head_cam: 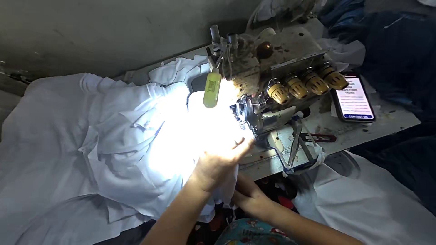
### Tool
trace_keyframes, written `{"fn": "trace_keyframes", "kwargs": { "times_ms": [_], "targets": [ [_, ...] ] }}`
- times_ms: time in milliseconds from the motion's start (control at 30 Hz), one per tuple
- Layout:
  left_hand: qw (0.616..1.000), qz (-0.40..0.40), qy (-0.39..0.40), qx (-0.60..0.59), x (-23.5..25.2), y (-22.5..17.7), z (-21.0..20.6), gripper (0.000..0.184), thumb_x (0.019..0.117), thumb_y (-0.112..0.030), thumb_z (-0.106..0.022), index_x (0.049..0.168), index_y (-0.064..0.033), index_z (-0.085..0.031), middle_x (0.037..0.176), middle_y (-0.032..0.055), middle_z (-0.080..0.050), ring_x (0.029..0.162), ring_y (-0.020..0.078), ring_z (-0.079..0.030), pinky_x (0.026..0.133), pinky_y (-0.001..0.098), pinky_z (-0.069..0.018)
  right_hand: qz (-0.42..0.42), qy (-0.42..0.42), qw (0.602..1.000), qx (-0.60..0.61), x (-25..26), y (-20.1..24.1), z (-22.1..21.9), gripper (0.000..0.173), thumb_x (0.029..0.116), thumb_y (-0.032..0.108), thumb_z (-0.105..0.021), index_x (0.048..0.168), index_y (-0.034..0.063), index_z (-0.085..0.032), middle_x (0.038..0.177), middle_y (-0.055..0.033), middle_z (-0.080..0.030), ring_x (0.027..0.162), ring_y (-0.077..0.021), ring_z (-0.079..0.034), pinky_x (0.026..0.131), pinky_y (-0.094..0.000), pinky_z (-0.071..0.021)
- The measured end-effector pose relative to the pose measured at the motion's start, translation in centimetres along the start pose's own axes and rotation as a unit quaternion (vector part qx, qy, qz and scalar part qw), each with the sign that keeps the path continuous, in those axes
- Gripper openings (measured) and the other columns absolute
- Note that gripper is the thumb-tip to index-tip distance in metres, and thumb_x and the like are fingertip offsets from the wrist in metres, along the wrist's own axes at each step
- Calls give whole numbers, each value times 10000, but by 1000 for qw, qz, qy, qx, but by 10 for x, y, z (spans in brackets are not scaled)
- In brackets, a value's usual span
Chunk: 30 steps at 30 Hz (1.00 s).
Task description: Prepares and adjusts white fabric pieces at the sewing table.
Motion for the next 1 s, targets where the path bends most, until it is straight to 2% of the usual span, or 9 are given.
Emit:
{"fn": "trace_keyframes", "kwargs": {
  "times_ms": [100, 267, 333, 500, 700, 767, 833, 900, 1000],
  "targets": [
    [998, 41, -17, -36, 1, 28, 11, 180, 986, -185, -624, 1033, -82, -764, 909, 85, -738, 826, 193, -707, 743, 380, -580, -50, 3, 997, -58, 1, 5, 9, 336, 971, 102, -543, 1252, -75, -594, 1109, -128, -670, 908, -84, -671, 791, -274, -582],
    [985, 151, 77, 27, 33, 62, 19, 248, 954, -237, -538, 982, -62, -713, 933, 137, -689, 894, 315, -688, 726, 527, -544, -121, 50, 991, 32, 1, 15, 9, 453, 1055, 120, -458, 1459, -80, -418, 1297, -156, -583, 817, -79, -690, 722, -258, -612],
    [974, 202, 101, 31, 30, 63, 21, 281, 1017, -146, -564, 1210, 19, -686, 1224, 257, -662, 1166, 424, -621, 999, 586, -459, -96, 40, 995, -5, 3, 24, 15, 453, 1055, 116, -472, 1477, -47, -450, 1377, -148, -565, 780, -47, -671, 697, -235, -598],
    [965, 254, -71, 19, -11, 68, 43, 102, 907, -38, -618, 897, 30, -694, 877, 172, -673, 840, 270, -668, 770, 429, -547, 54, -59, 996, -26, 12, 46, 31, 207, 1026, 56, -514, 1152, -15, -662, 1124, -34, -684, 718, 25, -615, 624, -155, -550],
    [948, 310, -66, 34, -63, 15, 62, 257, 955, -217, -590, 852, -36, -741, 714, 45, -665, 651, 71, -587, 628, 206, -467, 190, 8, 970, -154, 21, 63, 19, 361, 1015, 70, -566, 1366, -11, -595, 1406, -199, -551, 839, -14, -645, 744, -158, -553],
    [950, 300, -46, -67, -64, -2, 49, 255, 974, -263, -599, 905, -88, -771, 766, -21, -706, 677, -30, -602, 657, 129, -485, 199, 34, 961, -188, 23, 67, 22, 373, 1010, 84, -586, 1366, -26, -587, 1334, -214, -598, 844, -44, -643, 756, -167, -542],
    [957, 271, -28, -105, -59, -9, 37, 252, 995, -295, -589, 939, -131, -773, 796, -53, -702, 697, -43, -592, 666, 129, -486, 192, 9, 956, -222, 27, 70, 37, 283, 979, 116, -635, 1222, -19, -689, 1062, -146, -692, 763, -54, -620, 697, -177, -527],
    [967, 244, -23, -67, -48, -9, 33, 268, 1005, -338, -578, 944, -179, -786, 785, -63, -707, 677, 3, -606, 626, 191, -493, 178, -51, 953, -240, 27, 75, 62, 134, 936, 152, -704, 972, 25, -731, 869, -40, -694, 731, -1, -595, 680, -146, -498],
    [982, 178, -44, 36, -24, -11, 33, 310, 1005, -357, -568, 898, -179, -798, 712, 8, -704, 619, 150, -642, 568, 322, -485, 169, -118, 949, -240, 20, 83, 101, 127, 910, 145, -720, 864, 26, -714, 831, 16, -673, 731, 49, -594, 670, -111, -501]
  ]
}}
Point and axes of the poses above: each hand's wrist, its own x-axis towards the middle knuckle, its own z-axis out of the back of the hand, y = z × x, the point moved 7 cm from there along x, towards the middle knuckle
